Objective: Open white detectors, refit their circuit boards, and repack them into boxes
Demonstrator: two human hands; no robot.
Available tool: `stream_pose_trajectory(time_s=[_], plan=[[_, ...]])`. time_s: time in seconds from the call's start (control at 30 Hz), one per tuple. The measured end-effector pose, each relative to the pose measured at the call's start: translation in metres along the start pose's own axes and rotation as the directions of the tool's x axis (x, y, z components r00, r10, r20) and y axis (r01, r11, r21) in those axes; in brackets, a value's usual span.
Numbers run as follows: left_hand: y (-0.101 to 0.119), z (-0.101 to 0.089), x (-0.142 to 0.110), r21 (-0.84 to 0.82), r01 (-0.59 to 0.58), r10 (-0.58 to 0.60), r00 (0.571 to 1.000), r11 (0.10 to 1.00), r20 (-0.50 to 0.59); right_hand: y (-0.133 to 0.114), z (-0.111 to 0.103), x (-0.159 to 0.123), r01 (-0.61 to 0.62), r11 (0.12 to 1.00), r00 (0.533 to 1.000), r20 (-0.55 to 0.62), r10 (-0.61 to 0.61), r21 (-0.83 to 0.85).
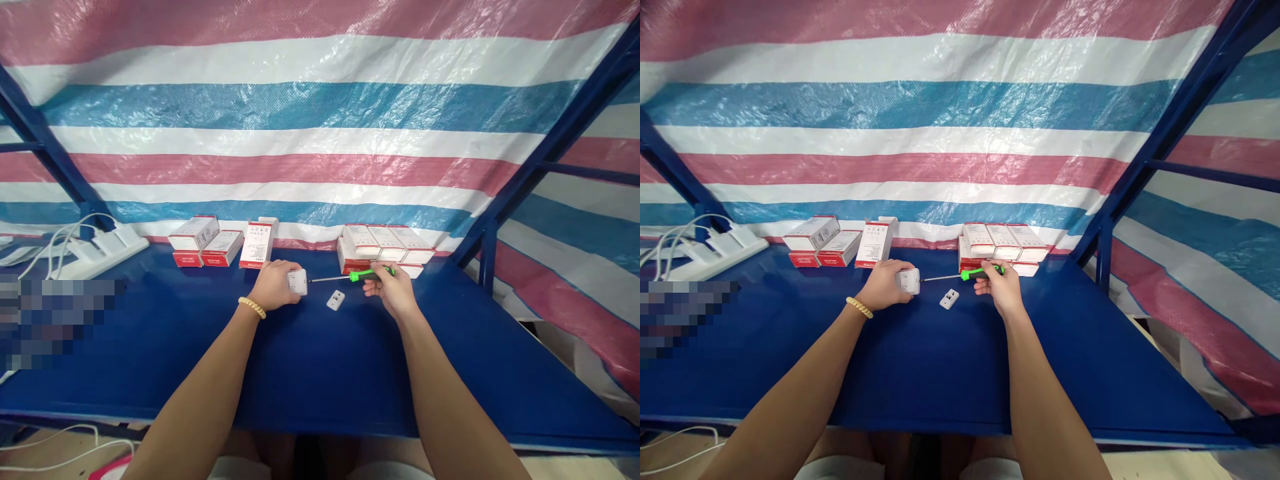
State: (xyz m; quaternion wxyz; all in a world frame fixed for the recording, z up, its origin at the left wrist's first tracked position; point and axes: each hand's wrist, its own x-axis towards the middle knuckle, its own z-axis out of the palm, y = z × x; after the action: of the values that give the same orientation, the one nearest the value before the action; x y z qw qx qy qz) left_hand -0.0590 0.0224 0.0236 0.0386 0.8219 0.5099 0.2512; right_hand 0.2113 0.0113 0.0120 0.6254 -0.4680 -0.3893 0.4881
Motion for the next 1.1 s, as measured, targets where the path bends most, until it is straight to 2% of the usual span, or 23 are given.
stream_pose_trajectory(time_s=[0.17, 0.33, 0.43, 0.57, 0.73, 0.83, 0.97, 1.1], plan=[[0.002, -0.002, 0.001, 0.004, 0.023, -0.023, 0.999, 1.0, 0.028, -0.003, -0.003, 0.001, 0.043, 0.986, 0.997, 0.064, -0.054, 0.161], [0.004, -0.002, 0.001, -0.008, 0.004, -0.004, 1.0, 1.0, 0.029, -0.001, -0.005, 0.001, 0.074, 0.98, 0.988, 0.119, -0.097, 0.187], [0.005, -0.002, 0.0, -0.023, -0.003, 0.003, 1.0, 1.0, 0.015, -0.002, -0.004, 0.0, 0.08, 0.98, 0.99, 0.1, -0.1, 0.184], [0.006, -0.002, 0.0, -0.086, -0.026, 0.024, 0.999, 0.996, -0.021, -0.006, -0.002, -0.002, 0.086, 0.983, 0.996, 0.017, -0.089, 0.162], [0.007, 0.002, -0.003, -0.213, -0.046, 0.022, 0.993, 0.976, -0.116, -0.009, 0.0, -0.001, 0.085, 0.965, 0.996, -0.045, -0.076, 0.249], [0.009, 0.004, -0.005, -0.297, -0.048, -0.006, 0.984, 0.954, -0.18, -0.008, -0.001, 0.002, 0.042, 0.942, 0.994, -0.106, -0.007, 0.334], [0.012, 0.007, -0.004, -0.346, -0.122, 0.022, 0.96, 0.93, -0.28, -0.009, -0.001, 0.005, 0.021, 0.894, 0.98, -0.186, 0.07, 0.447], [0.014, 0.013, -0.003, -0.341, -0.145, 0.004, 0.924, 0.929, -0.382, -0.009, 0.005, 0.002, 0.018, 0.82, 0.991, -0.12, 0.063, 0.572]])
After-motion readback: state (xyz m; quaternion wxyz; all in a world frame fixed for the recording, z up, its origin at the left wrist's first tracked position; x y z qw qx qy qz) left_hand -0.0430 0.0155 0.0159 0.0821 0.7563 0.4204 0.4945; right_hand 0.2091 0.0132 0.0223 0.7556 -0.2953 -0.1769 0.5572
